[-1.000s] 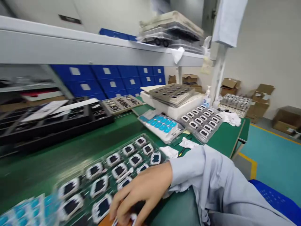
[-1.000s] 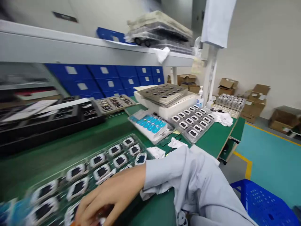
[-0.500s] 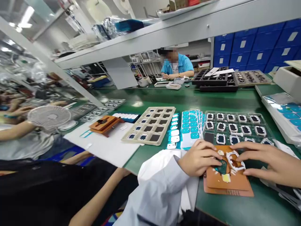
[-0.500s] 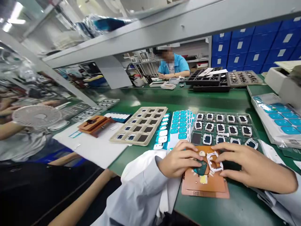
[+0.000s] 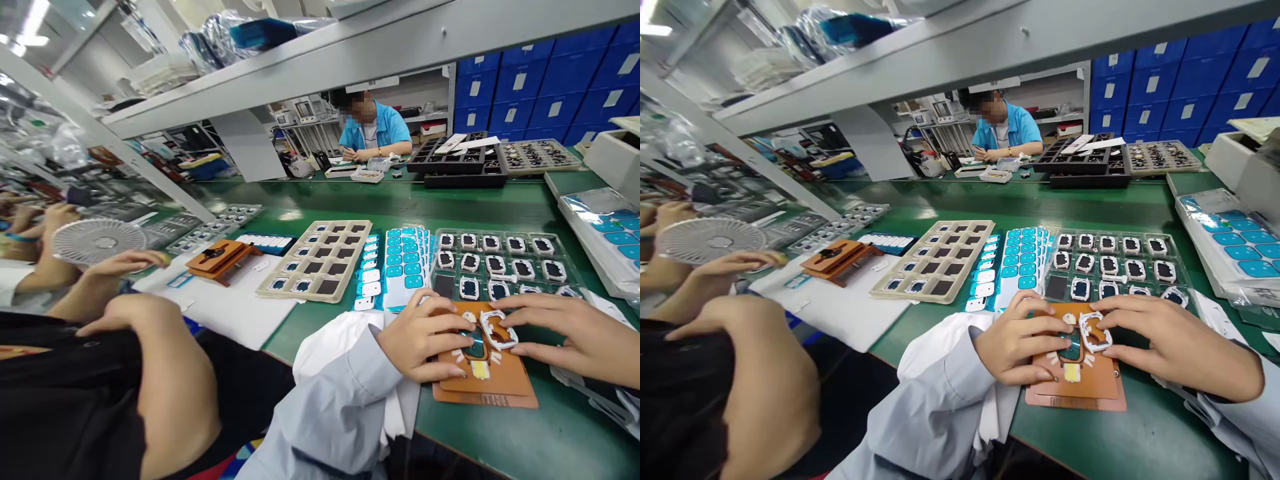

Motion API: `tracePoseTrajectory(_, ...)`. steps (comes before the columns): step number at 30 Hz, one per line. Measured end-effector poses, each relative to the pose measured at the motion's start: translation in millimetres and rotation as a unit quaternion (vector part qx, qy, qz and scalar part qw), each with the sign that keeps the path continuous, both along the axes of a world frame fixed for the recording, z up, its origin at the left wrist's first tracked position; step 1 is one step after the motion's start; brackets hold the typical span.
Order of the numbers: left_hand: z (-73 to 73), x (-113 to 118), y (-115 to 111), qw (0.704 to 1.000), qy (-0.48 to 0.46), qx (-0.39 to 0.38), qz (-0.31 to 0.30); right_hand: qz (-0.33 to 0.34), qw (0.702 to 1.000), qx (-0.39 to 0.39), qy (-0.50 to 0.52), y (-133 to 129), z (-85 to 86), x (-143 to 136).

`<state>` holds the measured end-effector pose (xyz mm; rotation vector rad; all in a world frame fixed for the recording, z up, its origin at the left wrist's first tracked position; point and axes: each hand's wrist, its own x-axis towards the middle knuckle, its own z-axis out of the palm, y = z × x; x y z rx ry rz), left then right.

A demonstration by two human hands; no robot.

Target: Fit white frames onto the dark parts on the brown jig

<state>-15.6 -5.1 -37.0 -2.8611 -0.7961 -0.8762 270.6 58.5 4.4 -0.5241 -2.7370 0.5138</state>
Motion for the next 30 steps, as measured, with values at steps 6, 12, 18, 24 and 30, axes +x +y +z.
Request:
tracePoseTrajectory(6,4.4,1,0,0.998,-0.031,-0.020,-0.042,0.010,1.000,0.014,-0.001,0,2.6,0)
tracePoseTrajectory(12,7.2,5,0,0.996,-0.053,-0.027,-0.062,0.007,1.000,0.018,-0.002,-1,4.5,1)
tracePoseTrajectory(18,7.4,5,0,0.996,-0.064,-0.026,-0.054,0.000,0.998,0.062,-0.002,-4,5.3,-3)
tracePoseTrajectory(24,9.6,7,-1,0.992,-0.105,-0.037,-0.055,-0.012,0.997,0.076,0.029,-11,4.5,-9)
tracePoseTrajectory(30,11.4,9,-4,0.972,-0.232,-0.032,0.034,-0.024,0.993,0.058,0.103,-31,-8.0,-29)
